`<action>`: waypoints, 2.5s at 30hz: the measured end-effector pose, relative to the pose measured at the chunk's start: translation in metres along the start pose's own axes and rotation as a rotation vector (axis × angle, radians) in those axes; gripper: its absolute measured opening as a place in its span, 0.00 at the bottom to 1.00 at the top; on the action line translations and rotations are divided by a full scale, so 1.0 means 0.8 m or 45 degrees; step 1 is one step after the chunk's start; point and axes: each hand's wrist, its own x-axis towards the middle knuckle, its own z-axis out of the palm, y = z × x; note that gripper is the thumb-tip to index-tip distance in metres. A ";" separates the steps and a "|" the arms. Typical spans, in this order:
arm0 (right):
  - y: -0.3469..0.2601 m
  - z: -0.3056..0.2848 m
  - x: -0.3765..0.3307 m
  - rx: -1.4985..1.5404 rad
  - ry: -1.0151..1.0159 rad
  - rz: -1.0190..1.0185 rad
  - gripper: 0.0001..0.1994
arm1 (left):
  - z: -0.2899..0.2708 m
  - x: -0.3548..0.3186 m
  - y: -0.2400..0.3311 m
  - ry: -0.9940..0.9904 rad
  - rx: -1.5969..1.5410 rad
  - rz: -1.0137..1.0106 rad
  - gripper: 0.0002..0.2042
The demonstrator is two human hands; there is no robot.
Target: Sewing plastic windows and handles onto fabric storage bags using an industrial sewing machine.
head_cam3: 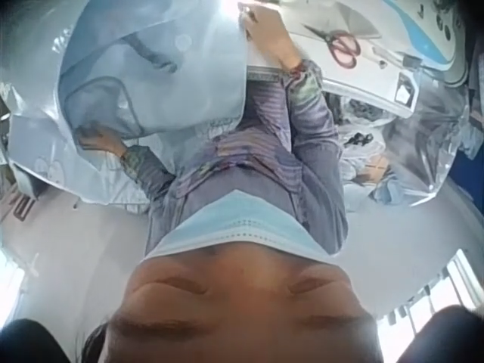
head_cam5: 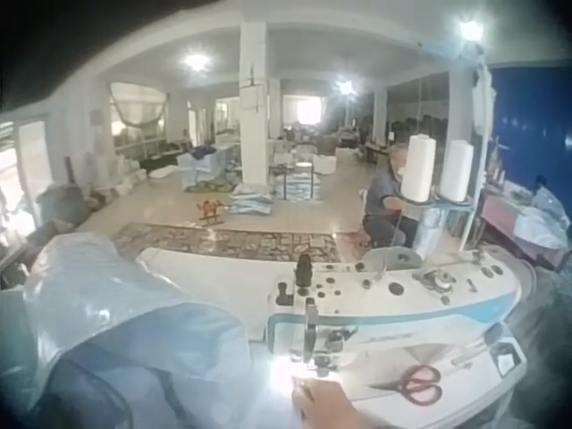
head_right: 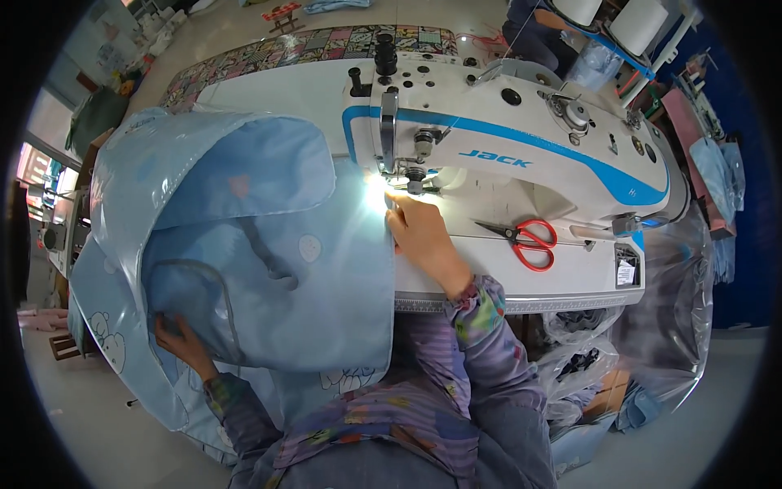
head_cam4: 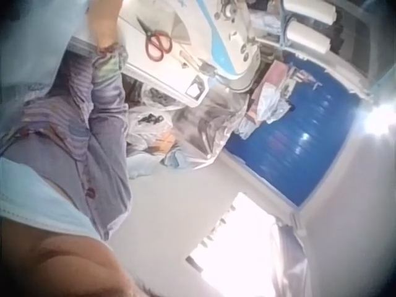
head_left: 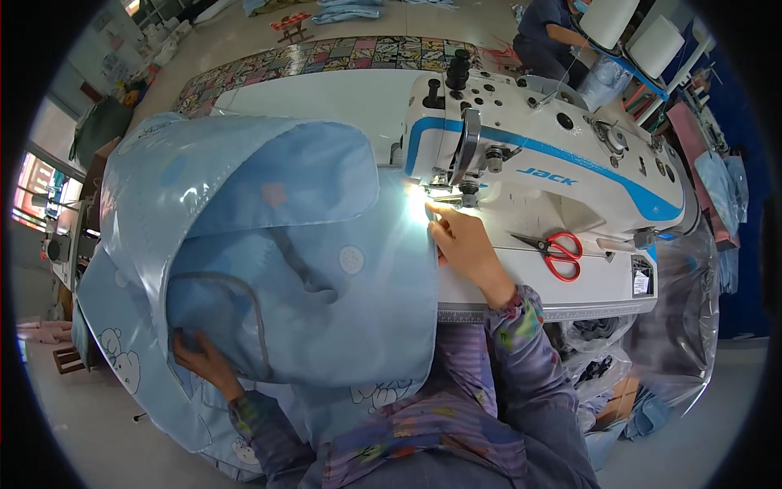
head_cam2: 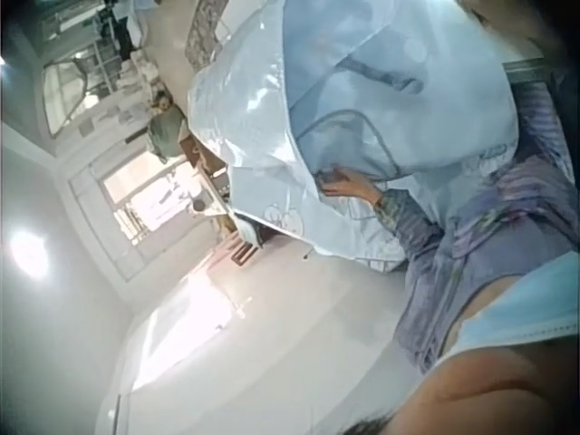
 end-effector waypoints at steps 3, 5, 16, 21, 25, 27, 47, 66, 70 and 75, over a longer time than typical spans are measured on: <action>0.000 0.002 -0.002 -0.049 -0.024 0.000 0.22 | 0.015 0.005 -0.048 -0.077 -0.156 -0.067 0.22; 0.008 0.001 -0.006 -0.097 -0.005 -0.033 0.22 | 0.002 0.011 -0.056 -0.285 -0.220 -0.216 0.23; 0.000 0.001 -0.004 -0.016 -0.033 0.047 0.25 | -0.037 0.074 -0.050 -0.321 -0.364 -0.174 0.18; 0.016 -0.013 -0.027 -0.218 0.066 -0.086 0.22 | -0.016 0.086 -0.041 -0.329 -0.202 -0.040 0.17; 0.047 -0.082 -0.089 -0.653 0.526 -0.242 0.17 | -0.013 0.075 -0.053 -0.226 -0.206 0.040 0.17; 0.077 -0.126 -0.118 -0.876 0.621 -0.337 0.16 | -0.013 0.069 -0.062 -0.183 -0.207 0.015 0.17; 0.031 -0.002 -0.004 -0.759 0.240 -0.580 0.22 | -0.027 0.070 -0.072 -0.253 -0.232 0.041 0.18; 0.023 -0.009 -0.004 -0.708 0.166 -0.567 0.23 | -0.017 0.103 -0.039 -0.223 -0.172 0.128 0.16; 0.023 -0.011 -0.005 -0.699 0.151 -0.573 0.24 | -0.006 0.121 -0.023 -0.119 -0.196 0.284 0.17; 0.021 -0.012 -0.005 -0.719 0.136 -0.570 0.25 | 0.002 0.135 0.000 -0.194 -0.180 0.240 0.17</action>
